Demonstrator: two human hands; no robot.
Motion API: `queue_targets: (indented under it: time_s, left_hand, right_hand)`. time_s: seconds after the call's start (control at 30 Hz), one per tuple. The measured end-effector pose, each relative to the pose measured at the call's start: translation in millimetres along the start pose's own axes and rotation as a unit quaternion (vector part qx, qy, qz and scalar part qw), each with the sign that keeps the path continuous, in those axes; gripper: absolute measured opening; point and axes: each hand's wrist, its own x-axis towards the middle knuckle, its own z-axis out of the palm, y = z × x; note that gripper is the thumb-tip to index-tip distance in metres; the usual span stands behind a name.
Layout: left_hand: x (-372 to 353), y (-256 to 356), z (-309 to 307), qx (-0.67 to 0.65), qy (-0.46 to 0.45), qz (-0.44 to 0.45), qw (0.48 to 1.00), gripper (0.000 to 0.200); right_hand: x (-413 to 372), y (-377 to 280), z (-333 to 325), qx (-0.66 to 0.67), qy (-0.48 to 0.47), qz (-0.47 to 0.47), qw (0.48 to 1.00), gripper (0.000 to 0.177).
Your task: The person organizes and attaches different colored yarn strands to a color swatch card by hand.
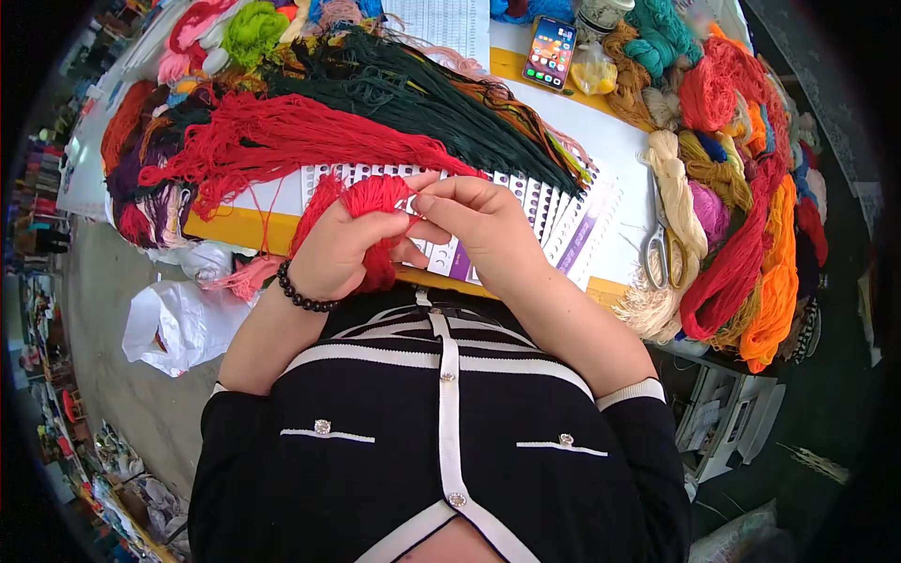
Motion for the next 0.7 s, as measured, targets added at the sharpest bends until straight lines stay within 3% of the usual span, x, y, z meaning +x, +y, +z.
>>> queue_targets:
  time_s: [0.23,0.43,0.5,0.63,0.7]
  left_hand:
    - [0,-7,8,0.028,0.045,0.021,0.998,0.044]
    - [-1,-12,8,0.069,0.070,0.043,0.994,0.045]
    - [-3,-11,-2,0.071,0.037,0.008,0.997,0.041]
    - [-4,-11,-3,0.011,0.051,0.025,0.998,0.036]
    - [-3,-10,11,-0.011,0.145,0.085,0.986,0.032]
  right_hand:
    - [2,4,2,-0.057,0.001,0.029,0.998,0.014]
    - [5,10,0,0.006,-0.001,0.079,0.997,0.012]
    - [2,6,3,-0.006,0.004,0.037,0.999,0.010]
    - [2,10,6,0.021,0.050,0.013,0.998,0.007]
    - [7,16,-2,0.036,0.023,-0.025,0.999,0.007]
